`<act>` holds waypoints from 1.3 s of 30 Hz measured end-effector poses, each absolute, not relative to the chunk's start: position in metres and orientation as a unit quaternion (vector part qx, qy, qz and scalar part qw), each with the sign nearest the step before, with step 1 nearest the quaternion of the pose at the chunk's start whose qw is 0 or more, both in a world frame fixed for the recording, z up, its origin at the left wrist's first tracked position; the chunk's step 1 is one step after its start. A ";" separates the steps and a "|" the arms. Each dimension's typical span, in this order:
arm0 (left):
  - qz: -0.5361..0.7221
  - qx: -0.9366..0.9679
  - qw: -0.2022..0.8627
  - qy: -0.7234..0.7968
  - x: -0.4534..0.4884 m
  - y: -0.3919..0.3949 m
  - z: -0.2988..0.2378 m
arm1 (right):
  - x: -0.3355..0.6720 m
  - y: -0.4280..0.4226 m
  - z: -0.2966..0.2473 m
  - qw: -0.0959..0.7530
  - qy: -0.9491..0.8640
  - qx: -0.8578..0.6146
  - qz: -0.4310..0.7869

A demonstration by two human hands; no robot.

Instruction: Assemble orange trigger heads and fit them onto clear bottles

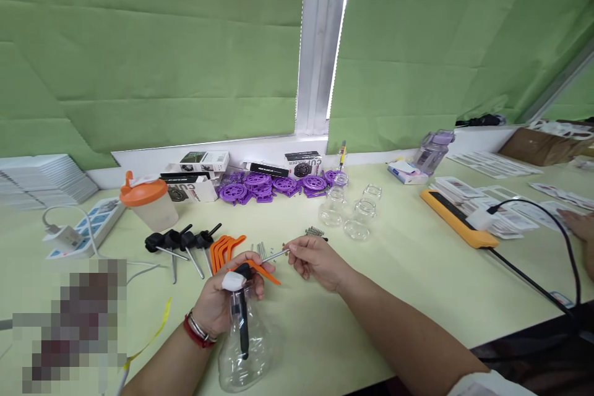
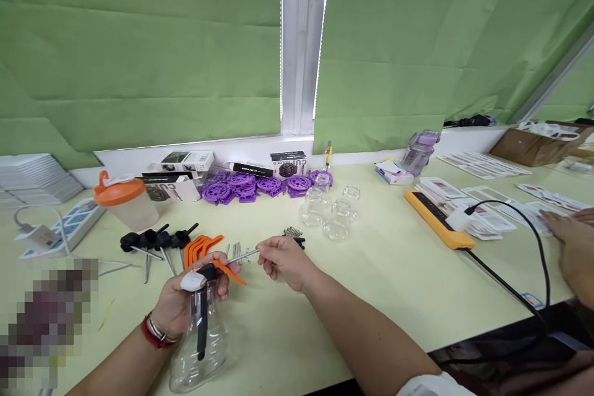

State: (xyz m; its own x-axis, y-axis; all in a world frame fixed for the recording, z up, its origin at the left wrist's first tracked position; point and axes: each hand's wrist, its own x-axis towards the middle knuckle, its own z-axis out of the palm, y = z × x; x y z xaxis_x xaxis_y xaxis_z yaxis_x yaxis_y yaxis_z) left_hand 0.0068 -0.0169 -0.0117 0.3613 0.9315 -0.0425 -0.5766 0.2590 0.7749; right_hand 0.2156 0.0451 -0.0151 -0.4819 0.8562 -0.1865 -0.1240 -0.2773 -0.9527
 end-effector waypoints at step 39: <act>0.584 0.296 0.711 0.257 -0.007 -0.016 -0.005 | 0.203 0.049 -0.028 0.106 -0.870 -0.473 0.097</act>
State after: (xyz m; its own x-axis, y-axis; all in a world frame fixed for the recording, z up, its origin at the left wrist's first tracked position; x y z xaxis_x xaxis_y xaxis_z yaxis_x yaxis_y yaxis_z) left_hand -0.0074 -0.0161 -0.0047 0.1853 0.9825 -0.0199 -0.6776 0.1424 0.7215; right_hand 0.2028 0.0488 -0.0282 -0.5309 0.8424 0.0922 0.8014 0.5345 -0.2684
